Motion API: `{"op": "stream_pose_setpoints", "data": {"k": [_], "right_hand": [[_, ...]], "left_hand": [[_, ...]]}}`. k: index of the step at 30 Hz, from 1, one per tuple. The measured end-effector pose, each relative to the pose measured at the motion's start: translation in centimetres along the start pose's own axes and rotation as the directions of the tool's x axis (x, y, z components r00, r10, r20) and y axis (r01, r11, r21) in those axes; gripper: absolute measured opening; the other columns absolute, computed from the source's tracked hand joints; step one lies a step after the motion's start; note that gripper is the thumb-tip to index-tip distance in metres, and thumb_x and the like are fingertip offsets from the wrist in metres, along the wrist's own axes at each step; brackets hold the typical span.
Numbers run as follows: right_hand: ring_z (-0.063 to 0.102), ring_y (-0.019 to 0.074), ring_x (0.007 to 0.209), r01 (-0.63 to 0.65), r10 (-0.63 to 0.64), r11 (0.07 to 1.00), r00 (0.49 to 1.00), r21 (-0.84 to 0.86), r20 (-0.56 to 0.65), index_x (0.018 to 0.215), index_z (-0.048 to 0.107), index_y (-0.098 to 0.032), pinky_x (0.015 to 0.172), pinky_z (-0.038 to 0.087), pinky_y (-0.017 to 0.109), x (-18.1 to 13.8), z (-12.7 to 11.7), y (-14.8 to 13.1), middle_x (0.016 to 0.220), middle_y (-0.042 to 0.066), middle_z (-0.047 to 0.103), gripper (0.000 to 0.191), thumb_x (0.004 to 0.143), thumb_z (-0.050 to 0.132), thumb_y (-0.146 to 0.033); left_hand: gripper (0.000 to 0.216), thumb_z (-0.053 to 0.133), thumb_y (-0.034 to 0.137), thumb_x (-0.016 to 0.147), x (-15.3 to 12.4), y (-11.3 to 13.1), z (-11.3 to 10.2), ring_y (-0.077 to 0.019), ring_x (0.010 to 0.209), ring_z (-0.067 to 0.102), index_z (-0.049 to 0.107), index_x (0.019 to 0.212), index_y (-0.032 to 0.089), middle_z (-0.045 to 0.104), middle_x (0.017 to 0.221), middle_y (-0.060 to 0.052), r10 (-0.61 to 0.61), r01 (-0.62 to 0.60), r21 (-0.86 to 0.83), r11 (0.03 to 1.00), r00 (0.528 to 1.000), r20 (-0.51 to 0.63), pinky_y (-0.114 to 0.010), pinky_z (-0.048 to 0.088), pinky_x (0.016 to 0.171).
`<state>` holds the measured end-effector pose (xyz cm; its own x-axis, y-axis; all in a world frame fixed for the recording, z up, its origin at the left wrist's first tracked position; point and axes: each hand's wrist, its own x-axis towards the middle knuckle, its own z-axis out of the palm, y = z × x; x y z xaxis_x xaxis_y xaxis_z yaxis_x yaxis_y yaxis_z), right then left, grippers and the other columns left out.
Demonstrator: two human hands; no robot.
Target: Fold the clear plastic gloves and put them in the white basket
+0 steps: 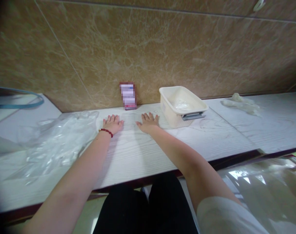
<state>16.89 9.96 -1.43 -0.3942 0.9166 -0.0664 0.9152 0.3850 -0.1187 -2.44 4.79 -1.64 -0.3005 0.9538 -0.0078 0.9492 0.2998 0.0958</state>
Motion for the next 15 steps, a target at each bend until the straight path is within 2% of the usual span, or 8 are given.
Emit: {"op": "stream_pose_setpoints", "data": {"k": [2, 5, 8, 10, 12, 15], "right_hand": [[0.004, 0.028, 0.129, 0.026, -0.024, 0.999, 0.999, 0.04, -0.032, 0.135, 0.019, -0.022, 0.098, 0.003, 0.057, -0.2, -0.6, 0.7, 0.142, 0.003, 0.015, 0.063, 0.082, 0.015, -0.056], [0.027, 0.0261, 0.122, 0.097, -0.078, 0.988, 0.984, 0.116, -0.159, 0.128, 0.036, -0.019, 0.098, 0.021, 0.048, -0.8, -1.9, 2.4, 0.132, 0.009, 0.036, 0.051, 0.084, 0.027, -0.043], [0.048, 0.0191, 0.104, 0.308, -0.262, 0.937, 0.932, 0.163, -0.25, 0.108, 0.055, -0.015, 0.089, 0.036, 0.032, -1.7, -3.1, 4.1, 0.111, 0.01, 0.054, 0.035, 0.08, 0.043, -0.032], [0.053, 0.0159, 0.093, 0.462, -0.415, 0.869, 0.875, 0.178, -0.248, 0.097, 0.06, -0.015, 0.083, 0.039, 0.027, -2.1, -3.6, 4.8, 0.1, 0.008, 0.059, 0.027, 0.076, 0.048, -0.027], [0.054, 0.0151, 0.088, 0.556, -0.518, 0.814, 0.825, 0.167, -0.225, 0.092, 0.062, -0.015, 0.081, 0.04, 0.026, -2.4, -3.7, 5.1, 0.094, 0.007, 0.061, 0.023, 0.074, 0.051, -0.024], [0.055, 0.016, 0.087, 0.62, -0.594, 0.774, 0.782, 0.128, -0.189, 0.092, 0.063, -0.016, 0.079, 0.04, 0.027, -2.7, -3.5, 5.1, 0.092, 0.006, 0.061, 0.024, 0.071, 0.054, -0.025]], "left_hand": [[0.061, 0.013, 0.043, 0.084, -0.1, -0.3, -0.5, -0.0269, 0.128, 0.015, 0.024, 0.133, 0.009, 0.023, 0.14, -0.013, -0.02, 0.018, -0.03, 0.999, 0.999, -0.043, -0.047, 0.015, 0.102], [0.053, 0.013, 0.033, 0.086, -0.4, -1.1, -2.2, -0.0247, 0.118, 0.037, 0.033, 0.127, 0.005, 0.042, 0.127, -0.018, -0.1, 0.082, -0.103, 0.991, 0.978, -0.184, -0.041, 0.032, 0.095], [0.046, 0.017, 0.025, 0.086, -1.1, -1.7, -4.8, -0.023, 0.099, 0.053, 0.043, 0.116, 0.003, 0.056, 0.106, -0.02, -0.14, 0.11, -0.121, 0.987, 0.952, -0.274, -0.035, 0.042, 0.082], [0.041, 0.023, 0.019, 0.084, -2.0, -1.6, -6.3, -0.0223, 0.093, 0.056, 0.045, 0.115, 0.003, 0.059, 0.101, -0.019, -0.118, 0.096, -0.092, 0.991, 0.954, -0.275, -0.034, 0.043, 0.077], [0.039, 0.027, 0.017, 0.082, -3.2, -0.8, -7.4, -0.022, 0.091, 0.057, 0.048, 0.113, 0.006, 0.06, 0.099, -0.017, -0.064, 0.054, -0.044, 0.998, 0.964, -0.257, -0.033, 0.043, 0.077], [0.037, 0.03, 0.021, 0.082, -5.2, 1.4, -7.6, -0.0205, 0.093, 0.056, 0.053, 0.108, 0.012, 0.061, 0.099, -0.012, 0.112, -0.116, -0.004, 0.993, 0.968, -0.226, -0.031, 0.042, 0.081]]}}
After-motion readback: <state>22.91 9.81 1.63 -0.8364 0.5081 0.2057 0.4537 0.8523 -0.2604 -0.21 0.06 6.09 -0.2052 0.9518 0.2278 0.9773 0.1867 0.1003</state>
